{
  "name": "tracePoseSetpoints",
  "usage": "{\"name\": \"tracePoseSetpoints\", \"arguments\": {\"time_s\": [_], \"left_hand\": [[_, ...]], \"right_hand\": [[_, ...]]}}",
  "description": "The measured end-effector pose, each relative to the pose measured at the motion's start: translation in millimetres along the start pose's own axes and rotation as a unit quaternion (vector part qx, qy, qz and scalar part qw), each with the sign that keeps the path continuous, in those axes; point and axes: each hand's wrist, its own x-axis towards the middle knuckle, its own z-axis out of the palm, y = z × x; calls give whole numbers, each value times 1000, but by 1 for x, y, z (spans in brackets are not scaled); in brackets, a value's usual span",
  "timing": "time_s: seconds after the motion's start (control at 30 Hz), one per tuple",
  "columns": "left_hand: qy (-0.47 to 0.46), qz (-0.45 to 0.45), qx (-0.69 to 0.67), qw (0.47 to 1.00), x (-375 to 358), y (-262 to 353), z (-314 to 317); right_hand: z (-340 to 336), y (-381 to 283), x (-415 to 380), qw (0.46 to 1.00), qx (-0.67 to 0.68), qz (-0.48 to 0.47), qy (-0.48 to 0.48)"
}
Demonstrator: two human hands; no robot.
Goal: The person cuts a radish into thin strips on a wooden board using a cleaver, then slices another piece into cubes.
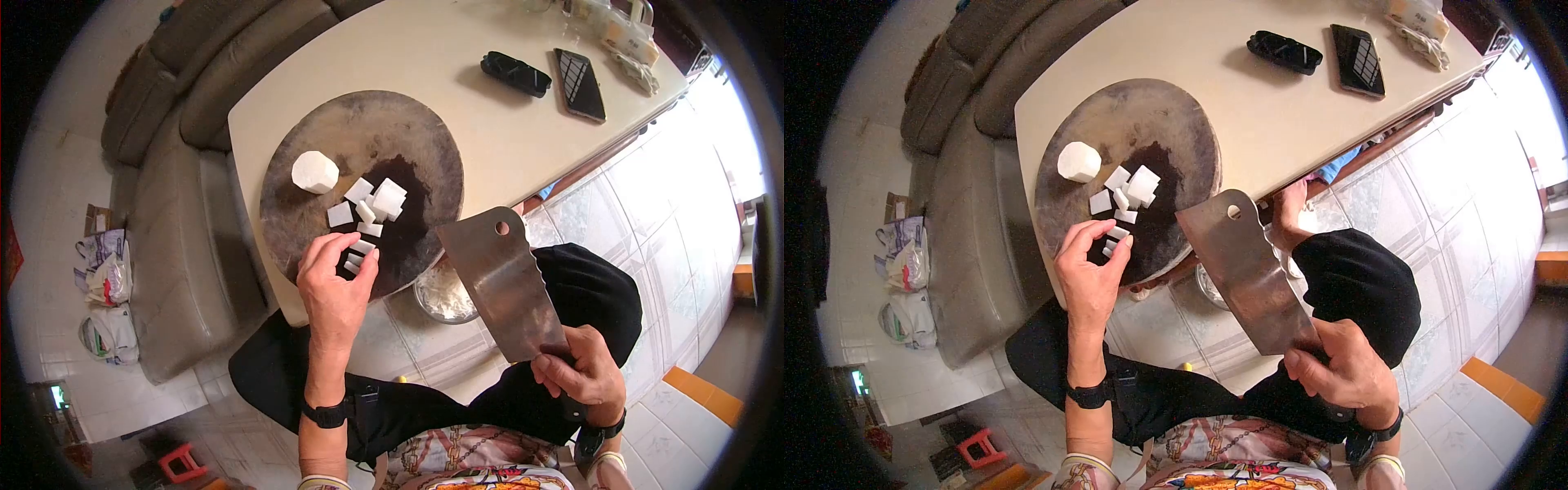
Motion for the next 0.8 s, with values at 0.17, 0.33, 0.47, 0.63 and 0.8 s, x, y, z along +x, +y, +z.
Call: {"name": "tracePoseSetpoints", "arguments": {"time_s": [0.17, 0.33, 0.47, 0.63, 0.8], "left_hand": [[-25, 6, 20, 999, 1, 3, -5], [-34, 1, 15, 999, 1, 2, -5], [-10, -1, 4, 1000, 6, 3, 0], [20, 23, 65, 997, 13, 6, 13], [21, 23, 38, 999, 16, 5, 18]], "right_hand": [[1, 0, 1, 1000, 4, 4, 6], [0, 0, 0, 1000, -8, 0, 0], [0, 0, 1, 1000, -6, -1, 2], [-2, 1, 0, 1000, -12, -9, -4], [-2, 4, -1, 1000, -16, -15, -3]]}}
